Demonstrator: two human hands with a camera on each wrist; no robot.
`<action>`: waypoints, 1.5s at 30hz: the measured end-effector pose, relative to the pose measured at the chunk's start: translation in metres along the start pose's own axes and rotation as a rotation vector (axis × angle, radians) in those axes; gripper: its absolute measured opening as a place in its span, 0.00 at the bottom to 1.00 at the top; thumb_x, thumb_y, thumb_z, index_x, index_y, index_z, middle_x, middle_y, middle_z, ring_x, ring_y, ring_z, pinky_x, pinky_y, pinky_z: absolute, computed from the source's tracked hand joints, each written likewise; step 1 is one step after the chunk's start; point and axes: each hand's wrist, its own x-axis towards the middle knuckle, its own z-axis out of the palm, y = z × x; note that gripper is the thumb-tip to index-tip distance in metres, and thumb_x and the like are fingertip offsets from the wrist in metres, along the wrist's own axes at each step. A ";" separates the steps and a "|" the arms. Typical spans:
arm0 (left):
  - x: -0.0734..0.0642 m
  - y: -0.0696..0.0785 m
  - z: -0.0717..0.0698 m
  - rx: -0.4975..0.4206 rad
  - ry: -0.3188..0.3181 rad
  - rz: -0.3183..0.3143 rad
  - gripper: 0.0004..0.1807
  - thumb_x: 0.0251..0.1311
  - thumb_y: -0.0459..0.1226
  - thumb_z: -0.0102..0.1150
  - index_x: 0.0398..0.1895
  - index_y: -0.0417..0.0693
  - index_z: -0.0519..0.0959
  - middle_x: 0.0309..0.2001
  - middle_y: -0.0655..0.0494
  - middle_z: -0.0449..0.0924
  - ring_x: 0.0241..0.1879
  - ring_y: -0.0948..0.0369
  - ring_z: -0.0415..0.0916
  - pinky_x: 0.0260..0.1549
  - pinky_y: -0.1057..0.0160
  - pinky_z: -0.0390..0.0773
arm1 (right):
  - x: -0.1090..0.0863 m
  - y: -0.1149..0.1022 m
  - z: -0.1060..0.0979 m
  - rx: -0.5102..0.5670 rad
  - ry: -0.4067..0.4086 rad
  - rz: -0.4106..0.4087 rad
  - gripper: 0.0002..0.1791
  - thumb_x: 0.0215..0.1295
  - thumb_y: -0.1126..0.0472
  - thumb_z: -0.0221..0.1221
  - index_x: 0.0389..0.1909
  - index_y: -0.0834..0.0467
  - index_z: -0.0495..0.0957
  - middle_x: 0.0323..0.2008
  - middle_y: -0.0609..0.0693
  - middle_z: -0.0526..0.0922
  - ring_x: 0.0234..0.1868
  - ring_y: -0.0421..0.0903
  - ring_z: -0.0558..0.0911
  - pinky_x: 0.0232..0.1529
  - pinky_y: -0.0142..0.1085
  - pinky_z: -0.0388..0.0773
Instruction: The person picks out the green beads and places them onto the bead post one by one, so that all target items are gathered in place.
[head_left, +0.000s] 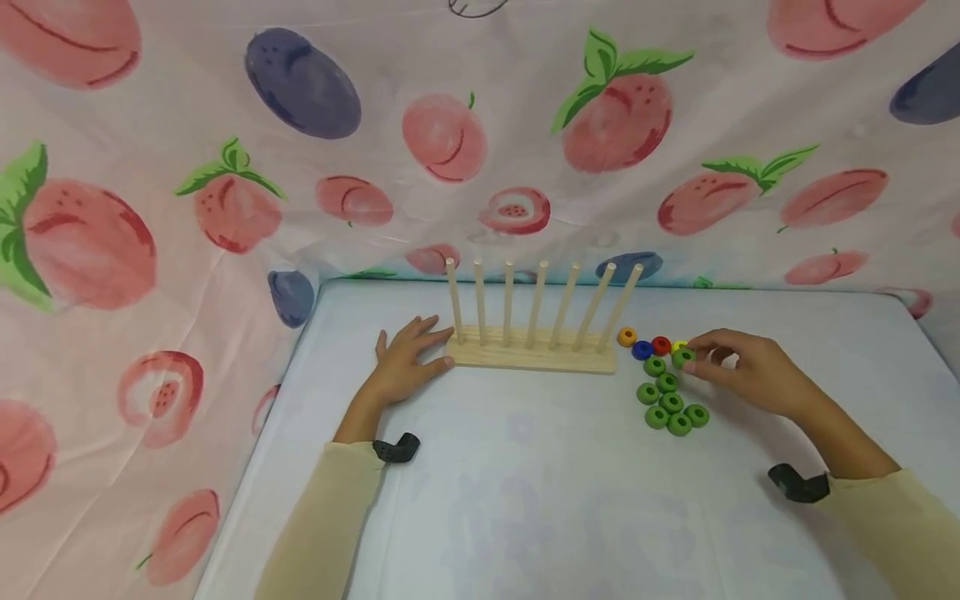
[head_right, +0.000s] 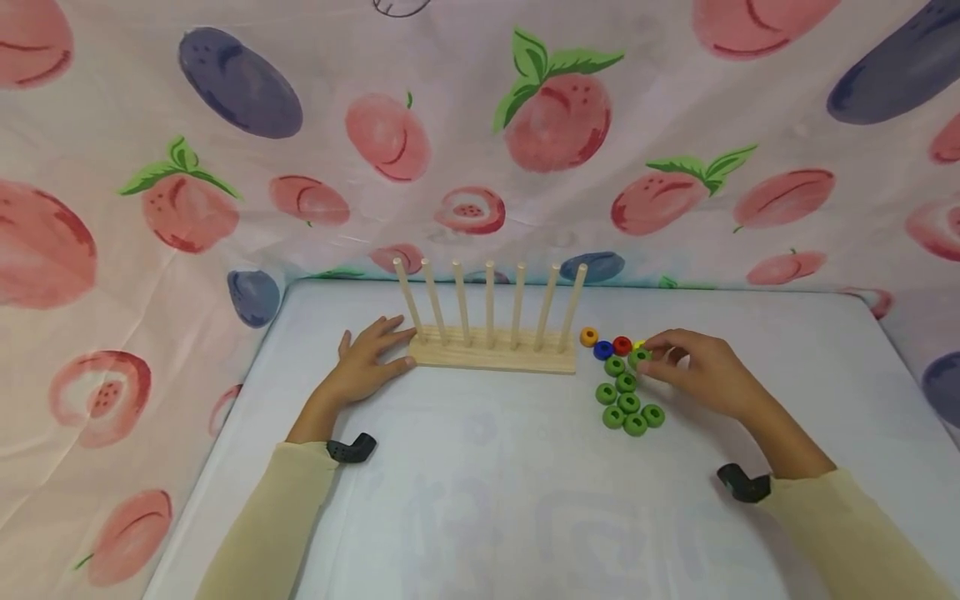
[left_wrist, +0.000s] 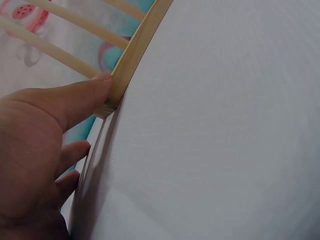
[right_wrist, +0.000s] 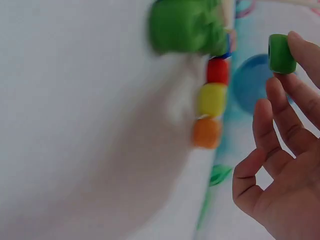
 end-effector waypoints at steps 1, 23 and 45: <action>0.000 0.000 0.000 0.000 -0.001 -0.001 0.32 0.69 0.58 0.59 0.74 0.65 0.70 0.81 0.58 0.55 0.83 0.52 0.42 0.72 0.32 0.22 | 0.002 -0.005 -0.002 0.003 0.018 -0.009 0.15 0.65 0.52 0.70 0.49 0.52 0.85 0.36 0.45 0.84 0.37 0.32 0.74 0.32 0.29 0.73; 0.002 -0.001 -0.001 0.011 0.005 0.002 0.32 0.69 0.58 0.59 0.74 0.66 0.70 0.81 0.57 0.55 0.83 0.51 0.43 0.72 0.31 0.23 | 0.046 -0.113 -0.046 0.282 0.311 -0.047 0.12 0.62 0.60 0.72 0.45 0.56 0.85 0.38 0.41 0.78 0.44 0.40 0.73 0.44 0.18 0.71; -0.002 0.001 -0.001 0.001 0.017 0.016 0.32 0.68 0.57 0.60 0.74 0.64 0.71 0.81 0.55 0.57 0.82 0.49 0.44 0.72 0.30 0.24 | 0.100 -0.162 -0.030 0.325 0.237 -0.103 0.16 0.63 0.50 0.71 0.46 0.55 0.87 0.48 0.42 0.78 0.51 0.40 0.73 0.48 0.31 0.72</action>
